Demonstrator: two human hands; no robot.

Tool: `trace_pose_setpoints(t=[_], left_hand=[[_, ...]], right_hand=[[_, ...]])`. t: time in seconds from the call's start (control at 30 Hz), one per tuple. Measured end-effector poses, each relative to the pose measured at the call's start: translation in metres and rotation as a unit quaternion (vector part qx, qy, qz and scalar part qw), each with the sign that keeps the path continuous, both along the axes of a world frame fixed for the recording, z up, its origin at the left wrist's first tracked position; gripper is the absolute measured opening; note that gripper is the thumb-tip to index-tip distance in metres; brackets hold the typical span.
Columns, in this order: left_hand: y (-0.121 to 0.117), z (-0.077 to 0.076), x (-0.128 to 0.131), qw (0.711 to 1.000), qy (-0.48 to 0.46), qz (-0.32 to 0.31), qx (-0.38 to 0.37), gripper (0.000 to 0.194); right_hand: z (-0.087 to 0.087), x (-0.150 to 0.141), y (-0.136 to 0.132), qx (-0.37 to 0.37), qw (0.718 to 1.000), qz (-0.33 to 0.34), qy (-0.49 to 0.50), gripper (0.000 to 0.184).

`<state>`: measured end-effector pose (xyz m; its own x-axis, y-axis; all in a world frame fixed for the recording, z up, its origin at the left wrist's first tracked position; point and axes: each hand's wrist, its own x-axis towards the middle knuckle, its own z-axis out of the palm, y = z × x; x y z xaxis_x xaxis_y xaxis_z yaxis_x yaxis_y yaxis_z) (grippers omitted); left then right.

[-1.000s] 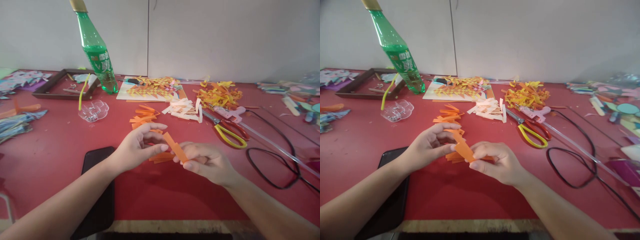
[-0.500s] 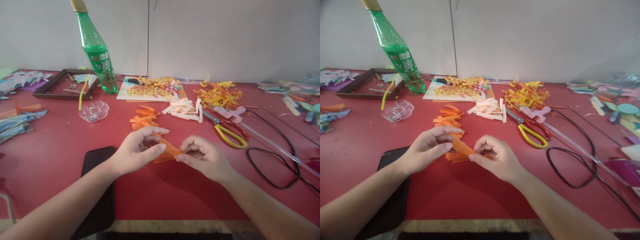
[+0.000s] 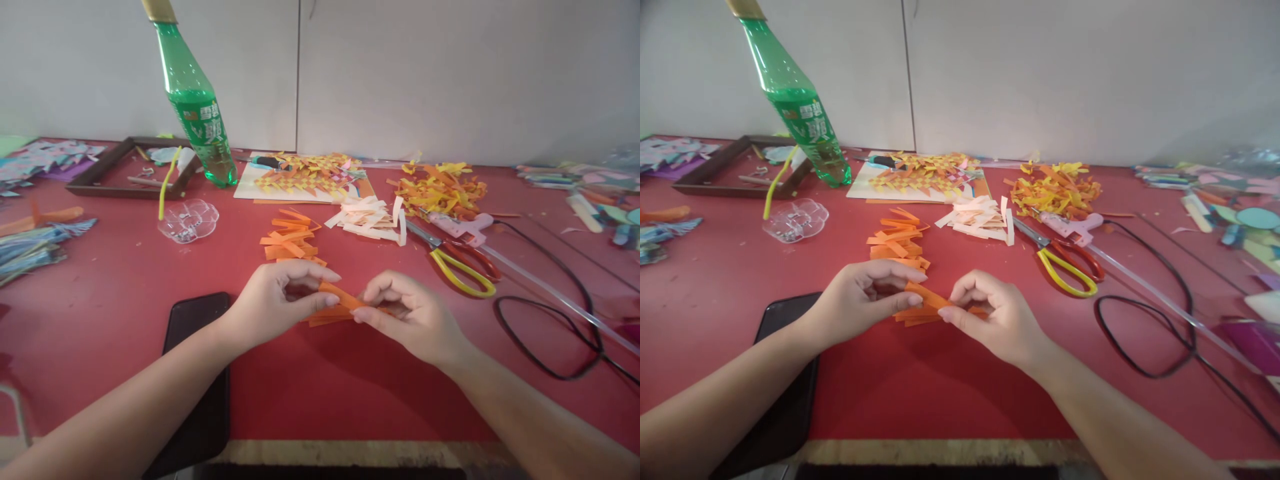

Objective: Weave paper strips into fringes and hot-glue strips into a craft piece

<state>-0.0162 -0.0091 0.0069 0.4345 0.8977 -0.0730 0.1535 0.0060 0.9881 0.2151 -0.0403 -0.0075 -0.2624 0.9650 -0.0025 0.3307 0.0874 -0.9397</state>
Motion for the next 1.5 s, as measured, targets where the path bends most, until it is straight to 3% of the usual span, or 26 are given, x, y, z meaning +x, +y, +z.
trace_pose_setpoints(t=[0.57, 0.93, 1.07, 1.33, 1.4, 1.5], left_hand=[[0.004, -0.004, 0.000, 0.998, -0.062, 0.018, -0.024, 0.014], [0.006, -0.003, 0.001, 0.994, -0.080, 0.041, -0.061, 0.013], [0.006, -0.004, 0.000, 0.994, -0.067, 0.053, -0.068, 0.013], [0.008, -0.003, 0.002, 0.995, -0.048, 0.066, -0.065, 0.014], [0.013, -0.004, -0.002, 0.994, -0.037, 0.096, -0.048, 0.018], [0.022, -0.008, -0.009, 0.985, 0.039, 0.169, 0.011, 0.026]], right_hand=[[-0.001, -0.001, 0.001, 0.055, 0.997, -0.030, 0.045, 0.014], [0.000, -0.001, 0.004, 0.044, 0.996, -0.064, 0.049, 0.015], [0.002, -0.001, 0.005, 0.046, 0.997, -0.048, 0.046, 0.011], [-0.005, 0.002, 0.005, 0.067, 0.996, -0.056, -0.016, 0.011], [-0.006, 0.003, 0.007, 0.095, 0.991, -0.057, -0.076, 0.012], [-0.006, 0.003, 0.010, 0.175, 0.965, 0.011, -0.197, 0.010]])
